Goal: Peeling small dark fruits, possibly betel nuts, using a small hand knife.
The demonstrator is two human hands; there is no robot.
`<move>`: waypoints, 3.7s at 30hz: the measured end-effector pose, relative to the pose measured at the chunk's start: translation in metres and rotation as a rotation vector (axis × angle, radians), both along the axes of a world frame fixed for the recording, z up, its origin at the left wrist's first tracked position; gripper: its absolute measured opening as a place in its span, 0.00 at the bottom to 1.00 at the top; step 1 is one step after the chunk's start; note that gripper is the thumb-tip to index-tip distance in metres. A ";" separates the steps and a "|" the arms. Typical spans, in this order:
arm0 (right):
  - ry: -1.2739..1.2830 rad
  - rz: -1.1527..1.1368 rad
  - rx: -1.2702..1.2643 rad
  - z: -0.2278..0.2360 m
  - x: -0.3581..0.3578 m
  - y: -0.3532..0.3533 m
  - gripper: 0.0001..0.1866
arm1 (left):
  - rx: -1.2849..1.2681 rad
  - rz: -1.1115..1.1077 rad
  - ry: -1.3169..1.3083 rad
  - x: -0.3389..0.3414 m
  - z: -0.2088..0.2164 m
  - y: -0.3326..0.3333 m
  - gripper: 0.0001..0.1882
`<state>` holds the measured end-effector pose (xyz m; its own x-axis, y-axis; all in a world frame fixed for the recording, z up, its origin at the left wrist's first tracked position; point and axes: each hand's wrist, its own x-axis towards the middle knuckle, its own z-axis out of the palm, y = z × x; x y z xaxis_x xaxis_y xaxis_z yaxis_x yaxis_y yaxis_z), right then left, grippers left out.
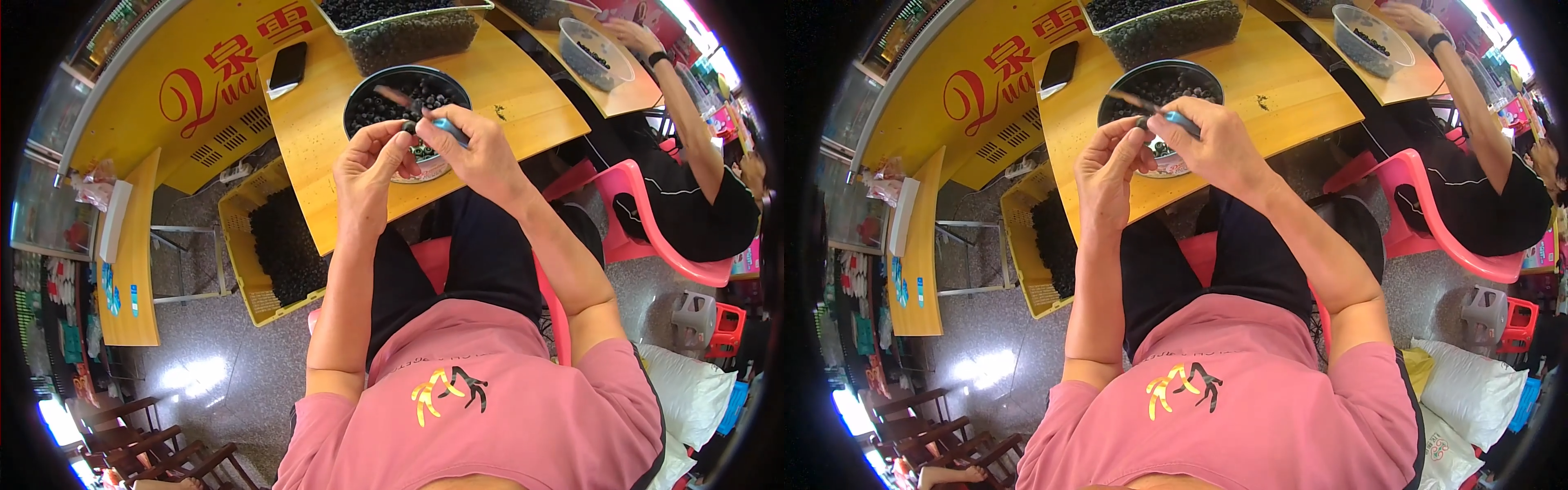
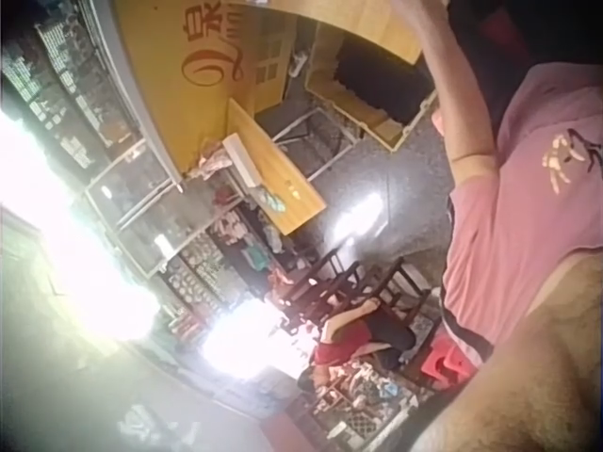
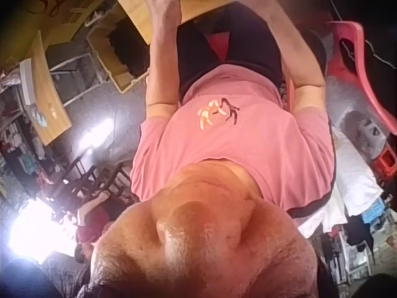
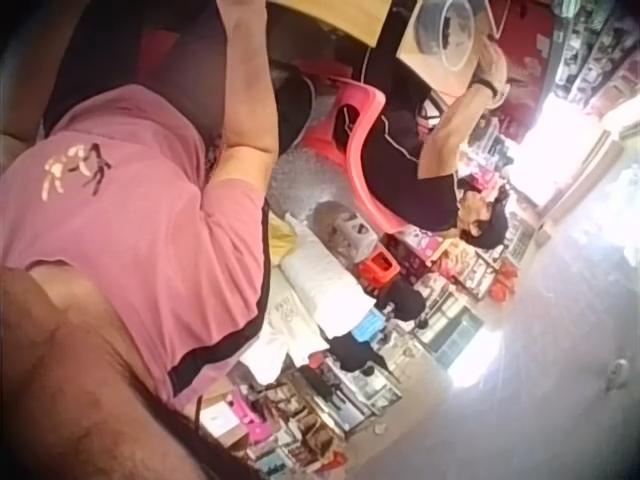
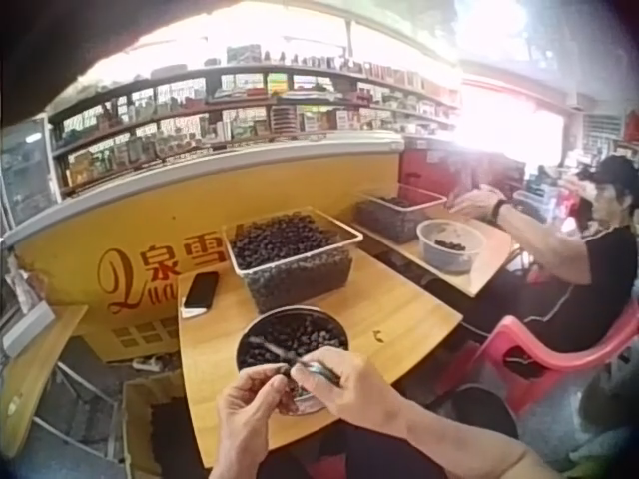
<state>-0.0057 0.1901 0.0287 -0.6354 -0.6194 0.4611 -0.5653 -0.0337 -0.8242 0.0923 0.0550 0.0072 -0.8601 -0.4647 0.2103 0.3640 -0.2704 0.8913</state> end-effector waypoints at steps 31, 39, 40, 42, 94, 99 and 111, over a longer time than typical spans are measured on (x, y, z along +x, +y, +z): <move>-0.435 0.142 -0.047 0.014 0.001 0.008 0.11 | -0.083 -0.013 0.047 0.002 0.004 0.003 0.11; -0.420 0.165 -0.075 0.012 0.002 0.003 0.10 | -0.283 0.095 0.040 0.001 0.002 0.007 0.11; -0.420 0.161 -0.084 0.012 0.002 0.003 0.10 | -0.282 0.095 0.040 0.001 0.003 0.007 0.11; -0.457 0.165 -0.071 0.017 0.003 0.003 0.10 | -0.341 0.116 0.043 0.002 0.003 0.007 0.11; 0.556 -0.263 0.332 -0.019 -0.019 0.004 0.08 | 0.087 -0.286 0.202 0.008 -0.001 -0.012 0.10; 0.137 -0.081 0.147 0.010 -0.005 0.009 0.14 | 0.025 -0.181 0.125 0.003 -0.001 -0.005 0.10; -0.562 0.197 -0.104 0.016 0.014 0.000 0.14 | -0.233 -0.024 0.165 0.001 -0.002 -0.001 0.10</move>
<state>0.0087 0.1897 0.0446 -0.6772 -0.7199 0.1523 -0.0185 -0.1902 -0.9816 0.0930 0.0543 0.0056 -0.8157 -0.3670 0.4471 0.5052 -0.0754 0.8597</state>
